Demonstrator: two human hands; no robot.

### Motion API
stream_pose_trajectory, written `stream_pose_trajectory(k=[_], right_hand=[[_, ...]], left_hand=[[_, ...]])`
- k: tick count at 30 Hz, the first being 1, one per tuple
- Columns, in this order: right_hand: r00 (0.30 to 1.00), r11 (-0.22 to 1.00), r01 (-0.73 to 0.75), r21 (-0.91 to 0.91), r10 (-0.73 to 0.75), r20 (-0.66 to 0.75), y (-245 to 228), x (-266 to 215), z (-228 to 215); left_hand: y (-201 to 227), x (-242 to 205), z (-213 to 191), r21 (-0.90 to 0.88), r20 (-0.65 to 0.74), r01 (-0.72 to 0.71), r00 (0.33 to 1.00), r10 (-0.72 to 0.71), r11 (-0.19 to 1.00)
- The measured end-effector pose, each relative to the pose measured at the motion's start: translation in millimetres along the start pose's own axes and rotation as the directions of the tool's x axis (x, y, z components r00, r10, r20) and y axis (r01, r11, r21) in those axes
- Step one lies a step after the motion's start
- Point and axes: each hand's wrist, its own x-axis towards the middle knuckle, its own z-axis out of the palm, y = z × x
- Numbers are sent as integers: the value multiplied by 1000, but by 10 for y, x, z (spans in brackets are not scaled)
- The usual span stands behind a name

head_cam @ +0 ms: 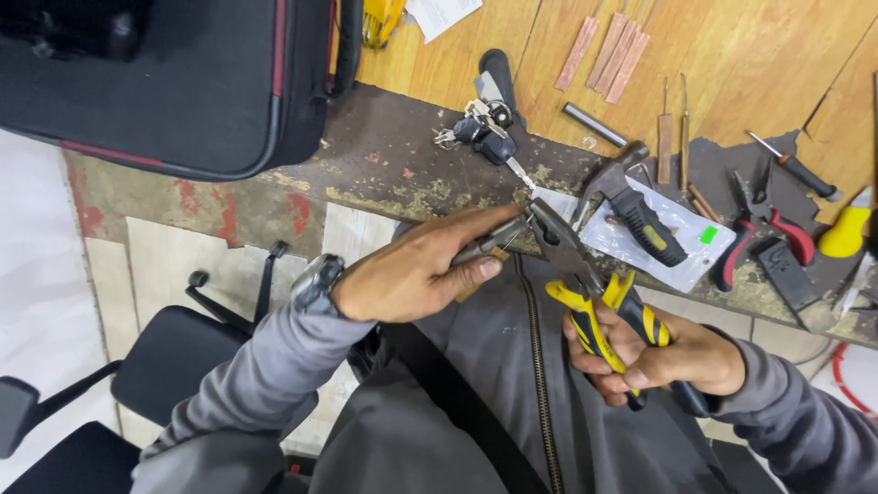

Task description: A person in a locksmith workshop is meticulously shaping small copper strips by bending them with pliers and hammering them flat on a metal block.

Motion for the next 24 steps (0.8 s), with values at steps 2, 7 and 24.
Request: stream_pose_trajectory(k=[2, 7, 24], right_hand=[[992, 985, 124, -120, -125, 0, -168, 70, 196], [968, 849, 181, -497, -244, -64, -429, 8, 211], [195, 6, -847, -532, -927, -321, -79, 61, -902]], left_hand=[[-18, 23, -33, -109, 43, -22, 999, 27, 994], [21, 62, -159, -517, 57, -40, 995, 81, 855], [-38, 63, 20, -940, 89, 87, 996, -9, 329]])
